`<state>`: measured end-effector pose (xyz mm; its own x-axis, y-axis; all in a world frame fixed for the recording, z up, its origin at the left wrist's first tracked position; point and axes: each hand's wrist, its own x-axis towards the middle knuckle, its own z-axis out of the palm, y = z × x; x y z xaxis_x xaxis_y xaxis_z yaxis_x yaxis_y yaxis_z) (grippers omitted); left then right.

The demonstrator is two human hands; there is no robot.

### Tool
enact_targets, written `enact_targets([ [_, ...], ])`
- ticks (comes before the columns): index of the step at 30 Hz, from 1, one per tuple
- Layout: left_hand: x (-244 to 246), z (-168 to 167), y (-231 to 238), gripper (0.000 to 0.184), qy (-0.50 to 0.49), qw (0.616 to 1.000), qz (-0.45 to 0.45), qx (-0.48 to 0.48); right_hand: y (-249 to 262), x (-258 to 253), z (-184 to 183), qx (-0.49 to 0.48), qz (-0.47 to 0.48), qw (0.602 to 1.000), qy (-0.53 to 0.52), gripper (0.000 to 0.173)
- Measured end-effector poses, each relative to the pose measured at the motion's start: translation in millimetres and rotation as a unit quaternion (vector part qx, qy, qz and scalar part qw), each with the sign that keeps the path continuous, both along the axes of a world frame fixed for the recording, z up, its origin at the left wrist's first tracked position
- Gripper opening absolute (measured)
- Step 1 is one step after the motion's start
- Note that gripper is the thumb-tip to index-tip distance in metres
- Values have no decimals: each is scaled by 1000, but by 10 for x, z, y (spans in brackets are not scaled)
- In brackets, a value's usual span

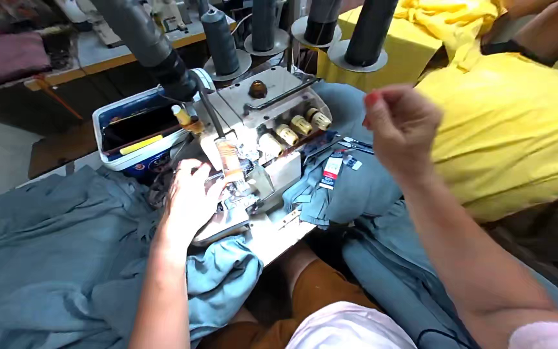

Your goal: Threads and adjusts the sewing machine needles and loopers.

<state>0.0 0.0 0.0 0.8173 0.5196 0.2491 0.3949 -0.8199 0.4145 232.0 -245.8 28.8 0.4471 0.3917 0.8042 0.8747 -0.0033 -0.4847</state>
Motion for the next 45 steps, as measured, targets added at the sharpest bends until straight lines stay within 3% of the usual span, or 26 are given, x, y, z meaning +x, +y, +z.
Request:
enact_targets([
  [4,112,-73,30,20,-19,998,-15,57,-124,422,-611,-178,-124,967,130,33],
  [6,104,48,-132,22,10,998,2,54,-167,558,-656,-232,-153,944,177,36],
  [9,63,361,-400,32,92,994,52,-27,-192,666,-670,-345,-165,901,205,34],
  [11,6,323,-340,26,87,993,62,-52,-209,688,-726,-332,-176,902,211,33],
  [15,-170,7,-160,18,4,1000,-2,27,-183,676,-752,-249,-148,939,184,33],
  [18,-76,548,-564,26,116,990,57,-53,-139,741,-705,-320,-106,932,134,34],
  [22,-322,281,-341,29,11,999,-13,28,-233,839,-678,-386,-131,901,146,31],
  [27,-319,415,-500,29,17,1000,13,9,-276,746,-683,-239,-118,939,216,36],
  [31,-453,283,-352,35,-32,998,6,49,-182,808,-655,-302,-91,930,189,37],
  [33,-552,169,-252,36,-64,994,4,94,-134,766,-588,-278,-108,926,231,39],
  [36,-641,79,-234,34,-93,990,14,102,-6,639,-545,-177,-91,888,415,39],
  [39,-649,169,-384,31,-91,993,48,50,146,603,-572,-55,-49,830,553,21],
  [43,-809,-45,-194,27,-114,991,12,67,255,442,-453,96,-29,817,568,11],
  [45,-831,-43,-193,25,-116,992,23,50,313,296,-425,114,-11,818,563,9],
])
